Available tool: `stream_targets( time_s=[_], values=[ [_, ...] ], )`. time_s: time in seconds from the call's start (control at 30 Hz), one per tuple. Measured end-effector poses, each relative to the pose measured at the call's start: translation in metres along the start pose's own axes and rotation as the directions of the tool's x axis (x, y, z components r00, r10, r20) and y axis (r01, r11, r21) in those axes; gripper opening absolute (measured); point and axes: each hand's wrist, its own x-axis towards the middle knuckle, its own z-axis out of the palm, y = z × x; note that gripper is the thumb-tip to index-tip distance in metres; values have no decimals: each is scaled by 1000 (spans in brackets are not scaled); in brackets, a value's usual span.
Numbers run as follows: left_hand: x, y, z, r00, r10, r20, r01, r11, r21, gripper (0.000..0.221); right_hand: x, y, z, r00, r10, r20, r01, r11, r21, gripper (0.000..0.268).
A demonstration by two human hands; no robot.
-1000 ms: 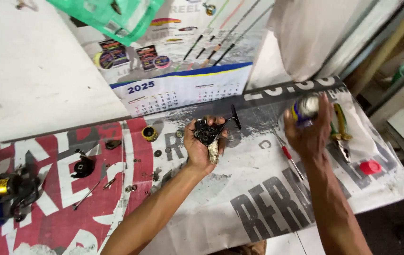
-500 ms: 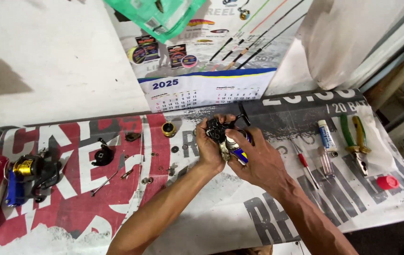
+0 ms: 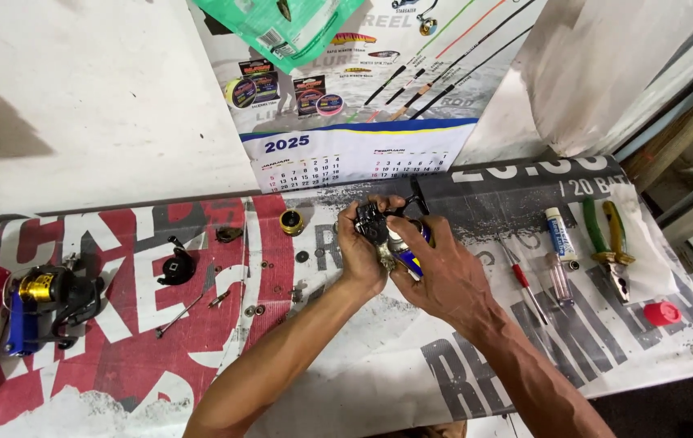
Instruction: Cleaning, lubricating, and reassembling the internal components of a fishing reel.
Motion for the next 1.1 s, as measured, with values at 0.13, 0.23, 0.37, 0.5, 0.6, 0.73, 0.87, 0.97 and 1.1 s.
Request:
stream_targets(
  time_s=[0.13, 0.23, 0.37, 0.5, 0.6, 0.73, 0.87, 0.97, 1.1],
  values=[
    [-3, 2, 5, 1000, 11, -8, -11, 1000, 29, 36, 2, -1, -7, 999, 15, 28, -16, 999, 37, 63],
    [3, -2, -5, 999, 8, 48, -9, 1000, 30, 40, 1, -2, -6, 1000, 7, 21, -7, 1000, 9, 62],
    [7, -5, -6, 996, -20, 84, 18, 1000, 23, 39, -1, 1, -9, 1000, -12, -6, 13, 999, 41, 64],
    [3, 6, 2, 996, -32, 86, 32, 999, -3, 36, -2, 4, -15, 1000, 4, 2, -5, 992, 126, 66],
    [6, 7, -7, 969, -156, 189, 161, 987, -11, 40, -4, 1, -24, 999, -6, -38, 11, 989, 148, 68],
    [28, -5, -35, 936, -225, 272, 217, 974, 60, 42, -2, -1, -31, 999, -21, -25, 25, 985, 171, 64],
    [30, -12, -36, 949, -185, 254, 195, 981, -16, 38, 3, -9, -30, 999, -52, -5, 52, 983, 178, 63],
    [15, 1, -13, 965, -181, 192, 191, 981, -36, 33, 6, -14, -27, 999, -50, -20, 52, 988, 142, 60],
    [10, 5, -9, 963, -161, 217, 166, 986, -2, 30, 3, -10, -27, 998, -68, -13, 69, 990, 126, 63]
  ],
)
